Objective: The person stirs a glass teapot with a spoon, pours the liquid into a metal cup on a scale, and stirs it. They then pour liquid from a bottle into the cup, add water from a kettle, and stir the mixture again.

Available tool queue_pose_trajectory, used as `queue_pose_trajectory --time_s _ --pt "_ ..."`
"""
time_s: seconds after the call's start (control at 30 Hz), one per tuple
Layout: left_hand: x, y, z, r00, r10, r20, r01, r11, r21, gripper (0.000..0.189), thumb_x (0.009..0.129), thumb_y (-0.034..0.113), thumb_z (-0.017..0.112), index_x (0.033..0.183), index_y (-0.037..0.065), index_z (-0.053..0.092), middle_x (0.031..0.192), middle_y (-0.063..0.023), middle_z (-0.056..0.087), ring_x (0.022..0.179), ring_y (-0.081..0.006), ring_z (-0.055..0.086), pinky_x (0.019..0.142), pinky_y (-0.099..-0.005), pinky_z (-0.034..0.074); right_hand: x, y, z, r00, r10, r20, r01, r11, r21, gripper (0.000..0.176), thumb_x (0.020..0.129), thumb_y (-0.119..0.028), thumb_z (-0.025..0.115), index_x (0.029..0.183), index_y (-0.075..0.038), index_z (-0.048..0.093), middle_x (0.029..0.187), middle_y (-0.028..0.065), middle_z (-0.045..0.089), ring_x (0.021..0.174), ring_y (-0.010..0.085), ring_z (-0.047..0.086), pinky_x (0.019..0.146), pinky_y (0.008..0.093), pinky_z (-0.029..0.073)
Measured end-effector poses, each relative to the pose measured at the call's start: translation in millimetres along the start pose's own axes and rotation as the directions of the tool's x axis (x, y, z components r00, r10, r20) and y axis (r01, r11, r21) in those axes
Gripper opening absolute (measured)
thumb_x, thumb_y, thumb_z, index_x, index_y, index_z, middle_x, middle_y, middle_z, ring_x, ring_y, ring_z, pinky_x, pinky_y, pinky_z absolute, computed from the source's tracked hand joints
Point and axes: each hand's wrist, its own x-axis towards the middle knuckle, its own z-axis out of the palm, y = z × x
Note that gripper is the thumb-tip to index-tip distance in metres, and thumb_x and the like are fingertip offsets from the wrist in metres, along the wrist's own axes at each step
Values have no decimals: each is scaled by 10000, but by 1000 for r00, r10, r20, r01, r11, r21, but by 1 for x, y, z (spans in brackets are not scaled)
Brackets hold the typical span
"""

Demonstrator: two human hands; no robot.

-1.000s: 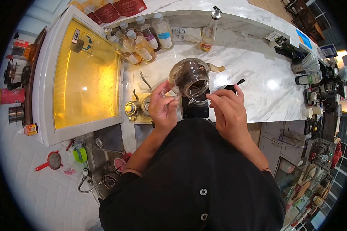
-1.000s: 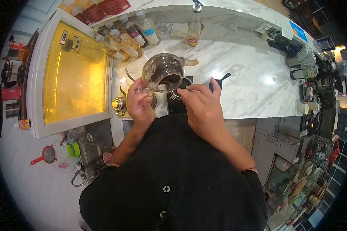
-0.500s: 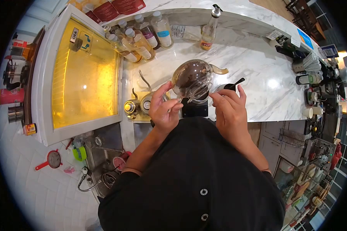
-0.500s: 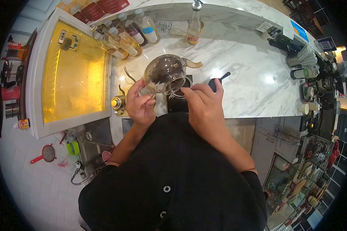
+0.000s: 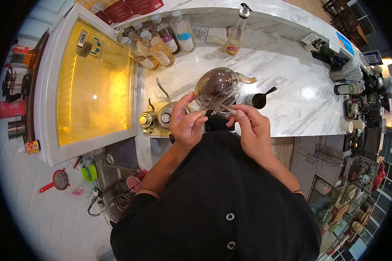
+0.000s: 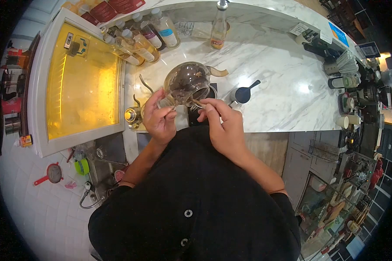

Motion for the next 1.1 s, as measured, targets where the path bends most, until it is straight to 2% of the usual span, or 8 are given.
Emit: queue_pose_trajectory --time_s 0.3,0.53,0.67,0.87,0.9,0.93,0.97,1.1 --pt "-5 -3 -1 999 -41 2 41 999 5 226 928 179 821 955 -11 701 1367 -317 603 1189 -416 683 1024 -488 556 12 7 -9 980 151 128 -190 899 394 298 1111 -144 503 1242 63 671 867 119 739 928 200 724 936 342 548" --pt "-8 -11 1 991 -119 -67 114 991 -69 289 987 227 771 945 -40 669 1371 -307 599 1213 -406 672 1042 -487 546 13 9 -18 992 116 49 -126 926 357 300 1110 -153 513 1244 61 674 858 123 741 950 212 724 953 354 539" --pt "-16 -21 -2 948 -298 -113 286 952 -109 249 1025 200 723 984 -36 654 1411 -287 568 1263 -366 644 1067 -459 531 6 15 -29 997 77 -18 -69 957 283 293 1109 -155 522 1243 50 682 864 115 747 946 205 722 943 336 530" --pt "-17 -30 0 866 -483 -131 448 865 -227 142 1067 114 636 1101 -23 625 1468 -238 550 1254 -269 635 1059 -372 512 -1 36 -39 983 113 -143 -101 991 89 235 1073 -62 539 1237 17 688 910 85 755 958 203 726 974 373 516" --pt "-17 -32 0 865 -486 -128 451 863 -229 142 1067 114 636 1101 -23 625 1468 -238 550 1254 -269 635 1059 -372 512 -1 43 -43 983 -172 -65 142 933 -331 223 1031 -17 576 1222 6 689 912 79 755 947 219 730 1018 423 492" --pt "-18 -35 0 836 -534 -126 497 834 -240 146 1074 124 628 1098 -21 626 1466 -230 559 1232 -240 635 1043 -354 512 1 50 -45 912 -390 122 368 653 -662 234 990 27 612 1208 -4 690 915 74 756 936 236 735 1062 472 468" --pt "-19 -36 0 805 -580 -124 540 803 -251 152 1081 133 619 1094 -19 628 1465 -222 568 1211 -211 635 1027 -336 513 4 55 -44 857 -469 211 433 435 -790 326 908 95 634 1199 -38 695 949 58 764 970 254 731 1118 533 401" --pt "-15 -35 0 738 -657 -151 602 743 -292 167 1089 149 610 1087 -16 634 1464 -206 581 1175 -172 629 1005 -315 510 4 42 -48 814 -558 159 453 440 -775 351 879 68 643 1205 -53 687 974 58 751 977 242 725 1112 564 395"
